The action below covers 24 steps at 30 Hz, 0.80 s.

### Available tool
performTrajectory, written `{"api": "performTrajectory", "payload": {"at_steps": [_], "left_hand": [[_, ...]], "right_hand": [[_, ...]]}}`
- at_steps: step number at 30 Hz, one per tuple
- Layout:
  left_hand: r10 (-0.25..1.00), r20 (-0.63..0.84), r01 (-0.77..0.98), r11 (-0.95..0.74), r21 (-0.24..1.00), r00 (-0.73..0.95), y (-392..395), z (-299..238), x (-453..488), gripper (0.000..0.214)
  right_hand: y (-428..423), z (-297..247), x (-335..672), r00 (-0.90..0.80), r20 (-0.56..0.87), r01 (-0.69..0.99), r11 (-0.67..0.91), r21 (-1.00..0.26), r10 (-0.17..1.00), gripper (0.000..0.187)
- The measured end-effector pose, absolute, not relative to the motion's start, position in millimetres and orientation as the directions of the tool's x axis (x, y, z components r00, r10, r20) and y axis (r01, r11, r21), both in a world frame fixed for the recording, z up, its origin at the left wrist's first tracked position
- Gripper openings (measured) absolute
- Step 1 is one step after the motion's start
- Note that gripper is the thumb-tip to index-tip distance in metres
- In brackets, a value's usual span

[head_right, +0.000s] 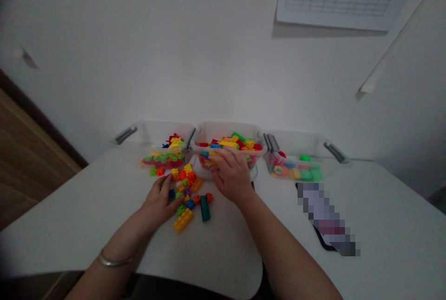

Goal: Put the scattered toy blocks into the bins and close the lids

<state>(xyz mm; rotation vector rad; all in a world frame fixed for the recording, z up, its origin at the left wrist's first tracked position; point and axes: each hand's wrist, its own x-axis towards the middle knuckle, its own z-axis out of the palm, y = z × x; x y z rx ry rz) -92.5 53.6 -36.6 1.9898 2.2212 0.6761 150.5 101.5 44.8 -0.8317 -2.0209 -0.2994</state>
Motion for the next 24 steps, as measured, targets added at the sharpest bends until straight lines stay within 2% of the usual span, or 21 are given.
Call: {"api": "performTrajectory", "payload": {"at_steps": [2, 4, 7, 9, 10, 13, 16, 24], "left_hand": [[0.947, 0.282, 0.914, 0.03, 0.404, -0.156, 54, -42, -90, 0.081], [0.935, 0.325, 0.905, -0.007, 0.425, -0.146, 54, -43, -90, 0.08], [0.916, 0.376, 0.913, -0.026, 0.407, -0.142, 55, -35, -94, 0.075], [0.91, 0.379, 0.936, 0.028, 0.352, -0.17, 58, -24, -100, 0.073], [0.912, 0.367, 0.945, 0.059, 0.321, -0.182, 59, -19, -103, 0.072], [0.938, 0.272, 0.958, 0.149, 0.244, -0.216, 67, -6, -113, 0.067], [0.95, 0.232, 0.967, 0.166, 0.191, -0.209, 74, -5, -121, 0.063], [0.955, 0.277, 0.966, 0.028, 0.258, -0.102, 77, -12, -122, 0.057]], "right_hand": [[93, 45, 140, -0.532, 0.706, 0.535, 0.832, -0.147, 0.467, 0.024], [87, 41, 131, -0.666, 0.545, 0.472, 0.854, -0.22, 0.509, 0.027], [81, 31, 123, -0.791, 0.301, 0.447, 0.839, -0.311, 0.533, 0.058], [80, 24, 120, -0.838, 0.196, 0.43, 0.838, -0.337, 0.509, 0.078], [80, 22, 120, -0.85, 0.168, 0.425, 0.839, -0.34, 0.499, 0.081], [82, 19, 121, -0.856, 0.155, 0.427, 0.843, -0.327, 0.493, 0.068], [86, 21, 124, -0.852, 0.185, 0.42, 0.851, -0.316, 0.49, 0.05], [97, 23, 131, -0.798, 0.246, 0.485, 0.829, -0.278, 0.55, 0.022]]}}
